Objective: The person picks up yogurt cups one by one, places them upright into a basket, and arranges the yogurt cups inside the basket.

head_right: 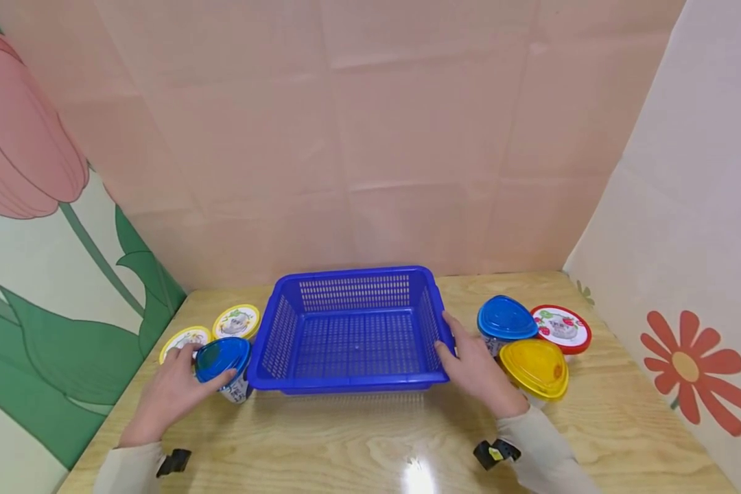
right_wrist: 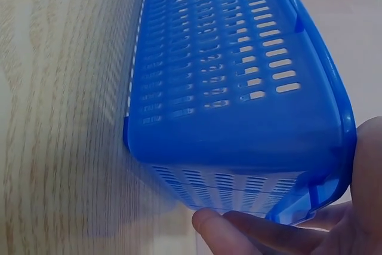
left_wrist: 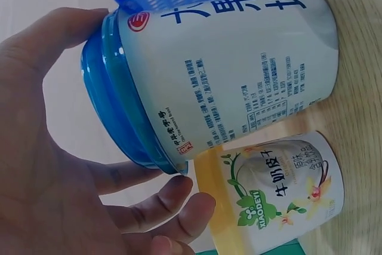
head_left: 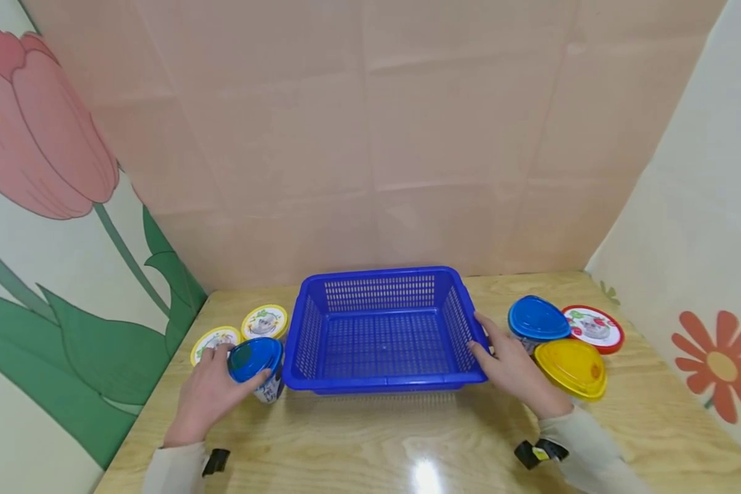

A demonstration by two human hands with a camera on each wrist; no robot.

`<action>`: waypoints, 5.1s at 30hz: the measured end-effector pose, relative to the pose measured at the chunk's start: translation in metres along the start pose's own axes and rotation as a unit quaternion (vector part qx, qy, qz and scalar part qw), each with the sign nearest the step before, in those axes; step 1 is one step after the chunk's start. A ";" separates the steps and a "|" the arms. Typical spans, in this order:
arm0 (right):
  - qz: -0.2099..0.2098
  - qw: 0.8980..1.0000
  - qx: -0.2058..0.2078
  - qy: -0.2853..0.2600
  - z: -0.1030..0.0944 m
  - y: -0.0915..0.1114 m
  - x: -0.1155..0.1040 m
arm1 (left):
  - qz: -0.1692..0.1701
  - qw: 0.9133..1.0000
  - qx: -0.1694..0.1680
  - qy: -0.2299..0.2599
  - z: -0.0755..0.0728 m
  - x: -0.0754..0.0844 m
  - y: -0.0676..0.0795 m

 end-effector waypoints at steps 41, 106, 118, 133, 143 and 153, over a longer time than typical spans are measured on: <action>0.047 0.993 -0.049 -0.097 0.003 0.000 0.007 | -0.039 0.982 0.139 0.123 -0.062 0.023 -0.009; 0.064 0.995 -0.043 -0.071 0.009 0.003 0.003 | 0.102 0.993 -0.061 0.001 -0.030 0.125 -0.125; 0.050 0.995 -0.045 -0.068 0.007 0.000 0.002 | 0.108 0.992 -0.064 0.018 -0.023 0.118 -0.134; 0.033 0.998 -0.038 -0.034 0.006 -0.004 -0.001 | 0.094 0.991 -0.092 0.018 -0.022 0.130 -0.140; 0.028 0.999 -0.032 -0.020 0.008 -0.002 0.002 | 0.084 0.990 -0.103 0.051 -0.012 0.130 -0.143; 0.033 0.999 -0.032 -0.007 0.009 0.000 0.002 | 0.078 0.985 -0.125 0.086 -0.007 0.127 -0.148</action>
Point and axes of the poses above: each hand's wrist, its own y-axis away from the middle knuckle, its own z-axis out of the palm, x = y × z, the point moved 3 cm from there along -y, towards the middle knuckle, and after that the axes turned 15 degrees about -y, right-handed, at the moved point
